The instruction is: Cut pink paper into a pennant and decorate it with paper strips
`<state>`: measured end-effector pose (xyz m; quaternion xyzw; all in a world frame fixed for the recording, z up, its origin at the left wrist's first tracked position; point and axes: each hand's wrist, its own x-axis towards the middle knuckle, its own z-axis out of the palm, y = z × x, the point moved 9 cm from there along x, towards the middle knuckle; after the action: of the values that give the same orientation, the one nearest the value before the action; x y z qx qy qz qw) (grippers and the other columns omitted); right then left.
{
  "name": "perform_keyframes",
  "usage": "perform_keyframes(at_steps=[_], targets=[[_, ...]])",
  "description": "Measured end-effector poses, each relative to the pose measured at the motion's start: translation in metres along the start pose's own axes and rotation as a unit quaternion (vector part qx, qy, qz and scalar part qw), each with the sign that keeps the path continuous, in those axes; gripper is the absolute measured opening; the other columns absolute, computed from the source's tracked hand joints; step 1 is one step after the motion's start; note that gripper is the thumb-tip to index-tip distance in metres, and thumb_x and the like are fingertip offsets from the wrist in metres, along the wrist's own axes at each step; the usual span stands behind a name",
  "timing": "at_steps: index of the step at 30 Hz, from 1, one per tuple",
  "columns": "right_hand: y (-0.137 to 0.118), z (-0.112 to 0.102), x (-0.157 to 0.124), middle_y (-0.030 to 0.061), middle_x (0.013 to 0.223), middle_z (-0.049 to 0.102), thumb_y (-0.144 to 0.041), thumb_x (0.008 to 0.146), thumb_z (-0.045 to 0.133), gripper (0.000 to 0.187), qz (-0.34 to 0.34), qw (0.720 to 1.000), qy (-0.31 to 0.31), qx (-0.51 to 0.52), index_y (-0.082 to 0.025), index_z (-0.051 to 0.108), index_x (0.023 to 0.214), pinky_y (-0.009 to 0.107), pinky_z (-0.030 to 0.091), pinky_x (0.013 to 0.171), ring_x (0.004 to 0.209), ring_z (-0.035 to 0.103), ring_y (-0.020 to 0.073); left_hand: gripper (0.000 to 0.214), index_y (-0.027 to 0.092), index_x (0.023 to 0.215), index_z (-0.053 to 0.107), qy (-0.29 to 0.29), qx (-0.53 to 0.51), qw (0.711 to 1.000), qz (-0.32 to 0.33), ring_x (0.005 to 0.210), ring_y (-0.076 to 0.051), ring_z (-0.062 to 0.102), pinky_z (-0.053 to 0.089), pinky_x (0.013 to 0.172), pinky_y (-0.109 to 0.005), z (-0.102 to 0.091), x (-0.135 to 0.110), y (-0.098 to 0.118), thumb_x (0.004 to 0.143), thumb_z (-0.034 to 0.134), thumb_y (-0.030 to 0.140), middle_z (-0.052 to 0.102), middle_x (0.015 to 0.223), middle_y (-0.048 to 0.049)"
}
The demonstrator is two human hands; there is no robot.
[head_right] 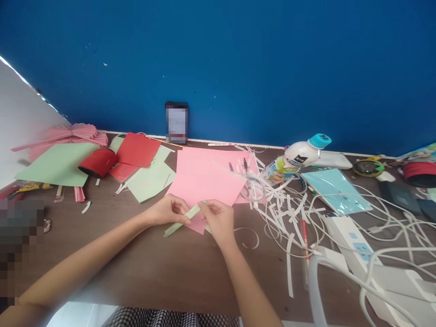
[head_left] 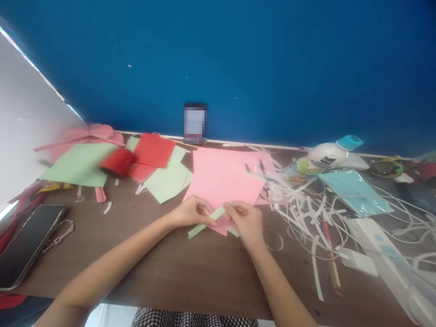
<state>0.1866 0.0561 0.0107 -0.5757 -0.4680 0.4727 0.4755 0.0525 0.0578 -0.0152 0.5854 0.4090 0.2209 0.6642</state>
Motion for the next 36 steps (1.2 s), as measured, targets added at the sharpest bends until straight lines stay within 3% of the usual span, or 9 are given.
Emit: perform_keyframes(at_steps=[7, 12, 16, 20, 25, 31, 34, 36], targets=[[0.005, 0.000, -0.001, -0.0008, 0.049, 0.057, -0.032, 0.063, 0.070, 0.018, 0.003, 0.999, 0.026, 0.031, -0.016, 0.063, 0.067, 0.025, 0.045, 0.049, 0.046, 0.051, 0.0116, 0.038, 0.015, 0.076, 0.057, 0.034, -0.008, 0.999, -0.006, 0.058, -0.014, 0.061, 0.046, 0.056, -0.024, -0.004, 0.000, -0.003, 0.049, 0.078, 0.031, 0.063, 0.058, 0.0006], [0.010, 0.017, 0.002, -0.0034, 0.053, 0.054, -0.037, 0.067, 0.066, 0.022, 0.025, 0.993, -0.063, 0.100, -0.018, 0.058, 0.074, 0.021, 0.038, 0.043, 0.046, 0.047, 0.0088, 0.045, 0.018, 0.084, 0.049, 0.099, -0.039, 0.994, 0.021, 0.050, -0.010, 0.056, 0.043, 0.053, -0.022, -0.011, -0.001, -0.001, 0.052, 0.077, 0.032, 0.058, 0.052, 0.0051], [0.006, 0.024, 0.000, -0.0038, 0.048, 0.049, -0.038, 0.067, 0.066, 0.024, 0.014, 0.993, -0.113, 0.035, -0.017, 0.056, 0.062, 0.021, 0.035, 0.043, 0.044, 0.043, 0.0084, 0.048, 0.020, 0.081, 0.037, 0.105, -0.055, 0.992, 0.036, 0.048, -0.009, 0.052, 0.039, 0.050, -0.020, -0.008, -0.002, 0.000, 0.054, 0.076, 0.033, 0.057, 0.052, 0.0065], [0.007, 0.015, 0.001, -0.0048, 0.044, 0.045, -0.037, 0.065, 0.068, 0.025, -0.001, 0.997, -0.073, 0.001, -0.017, 0.057, 0.055, 0.021, 0.031, 0.040, 0.041, 0.037, 0.0073, 0.046, 0.021, 0.075, 0.032, 0.078, -0.033, 0.994, 0.069, 0.055, -0.010, 0.054, 0.041, 0.054, -0.021, -0.001, -0.004, 0.008, 0.058, 0.074, 0.031, 0.056, 0.059, 0.0054], [0.018, 0.014, 0.005, -0.0052, 0.044, 0.043, -0.039, 0.061, 0.070, 0.028, 0.024, 0.997, -0.061, 0.033, -0.017, 0.054, 0.053, 0.021, 0.028, 0.037, 0.039, 0.034, 0.0067, 0.039, 0.016, 0.054, 0.033, 0.074, 0.067, 0.984, 0.146, 0.056, -0.007, 0.043, 0.037, 0.054, -0.020, 0.000, -0.007, 0.024, 0.065, 0.066, 0.032, 0.043, 0.058, 0.0045], [0.017, 0.007, 0.003, -0.0064, 0.042, 0.040, -0.036, 0.060, 0.072, 0.025, 0.033, 0.995, -0.008, 0.097, -0.016, 0.056, 0.056, 0.021, 0.025, 0.038, 0.039, 0.032, 0.0058, 0.032, 0.015, 0.055, 0.044, 0.011, 0.020, 0.992, 0.120, 0.056, -0.008, 0.050, 0.041, 0.055, -0.021, 0.007, -0.002, 0.016, 0.064, 0.067, 0.035, 0.051, 0.058, 0.0025], [0.015, -0.011, 0.009, -0.0062, 0.042, 0.041, -0.036, 0.061, 0.071, 0.023, 0.022, 0.991, 0.038, 0.130, -0.016, 0.059, 0.061, 0.021, 0.024, 0.038, 0.039, 0.033, 0.0059, 0.027, 0.014, 0.058, 0.050, -0.022, 0.009, 0.994, 0.102, 0.057, -0.010, 0.054, 0.044, 0.057, -0.022, 0.015, -0.005, 0.012, 0.064, 0.068, 0.033, 0.055, 0.058, 0.0014], [0.012, -0.036, 0.014, -0.0043, 0.049, 0.048, -0.038, 0.063, 0.069, 0.023, -0.008, 0.980, 0.109, 0.165, -0.017, 0.058, 0.063, 0.021, 0.024, 0.037, 0.040, 0.032, 0.0048, 0.022, 0.014, 0.062, 0.057, -0.066, 0.011, 0.994, 0.090, 0.060, -0.011, 0.057, 0.045, 0.057, -0.022, 0.024, -0.009, 0.009, 0.064, 0.069, 0.031, 0.059, 0.062, -0.0007]])
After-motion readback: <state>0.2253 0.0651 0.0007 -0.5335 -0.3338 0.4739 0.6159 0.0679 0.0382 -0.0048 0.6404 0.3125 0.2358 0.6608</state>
